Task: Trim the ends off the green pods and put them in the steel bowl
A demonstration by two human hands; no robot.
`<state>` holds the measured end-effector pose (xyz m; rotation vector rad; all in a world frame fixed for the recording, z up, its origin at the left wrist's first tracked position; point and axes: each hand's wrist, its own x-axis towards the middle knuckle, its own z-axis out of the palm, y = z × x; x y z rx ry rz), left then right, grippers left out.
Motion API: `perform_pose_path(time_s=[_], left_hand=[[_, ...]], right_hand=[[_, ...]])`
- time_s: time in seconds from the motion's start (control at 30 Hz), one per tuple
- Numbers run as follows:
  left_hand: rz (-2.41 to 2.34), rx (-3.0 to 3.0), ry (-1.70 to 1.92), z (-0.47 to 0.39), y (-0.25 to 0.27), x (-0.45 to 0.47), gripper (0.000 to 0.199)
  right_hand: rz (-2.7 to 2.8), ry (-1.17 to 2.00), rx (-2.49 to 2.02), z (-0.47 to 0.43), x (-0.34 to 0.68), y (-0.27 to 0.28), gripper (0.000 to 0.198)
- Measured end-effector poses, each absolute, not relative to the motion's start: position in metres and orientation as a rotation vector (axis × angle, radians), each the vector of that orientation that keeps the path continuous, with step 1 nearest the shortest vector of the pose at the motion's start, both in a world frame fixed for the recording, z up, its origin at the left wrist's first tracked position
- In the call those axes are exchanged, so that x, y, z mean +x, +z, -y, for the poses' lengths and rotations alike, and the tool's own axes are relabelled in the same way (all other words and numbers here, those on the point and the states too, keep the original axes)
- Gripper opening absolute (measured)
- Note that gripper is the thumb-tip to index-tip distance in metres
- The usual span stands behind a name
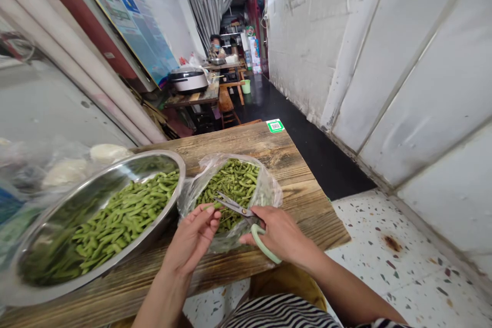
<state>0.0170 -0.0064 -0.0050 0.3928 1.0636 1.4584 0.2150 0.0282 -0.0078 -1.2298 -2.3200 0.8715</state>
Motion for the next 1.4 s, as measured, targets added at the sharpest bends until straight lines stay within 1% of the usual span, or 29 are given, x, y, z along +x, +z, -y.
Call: perform_pose_path(time_s=[0.07,0.2,0.43,0.6,0.7,0.87,1.03,1.1,1.27,1.4], left_hand=[[-1.055,0.409,1.459,0.007,-0.006,0.017,0.023],[-1.052,0.418,1.468,0.007,-0.007,0.017,0.023],[-1.001,0.216,1.513,0.003,-0.012,0.022,0.011],[-0.975,0.124,1.538,0.001,-0.018,0.024,0.012],[-1.054,0.285,1.559,0.003,-0.018,0.024,0.014],[-1.205,0.617,1.541,0.006,-0.015,0.024,0.026],[-1.301,0.666,1.499,0.007,-0.016,0.025,0.034],[-1.327,0.684,1.464,0.008,-0.016,0.025,0.033],[-1.369,0.819,1.342,0.011,-0.017,0.022,0.022],[-1.404,0.880,1.272,0.011,-0.020,0.023,0.021]], right_hand=[[2.322,0.878,-1.226,-0.028,0.215,-0.007,0.049],[2.325,0.955,-1.180,-0.026,0.214,-0.004,0.037],[2.287,1.008,-1.176,-0.019,0.210,-0.014,0.037],[2.273,1.028,-1.160,-0.021,0.209,-0.024,0.037],[2.278,0.984,-1.208,-0.024,0.210,-0.023,0.036],[2.347,0.998,-1.215,-0.029,0.218,-0.010,0.034],[2.405,1.013,-1.187,-0.030,0.220,-0.006,0.037],[2.419,1.008,-1.157,-0.030,0.219,-0.005,0.035],[2.433,1.022,-1.092,-0.030,0.220,-0.002,0.035],[2.409,1.103,-1.119,-0.030,0.222,-0.004,0.032]])
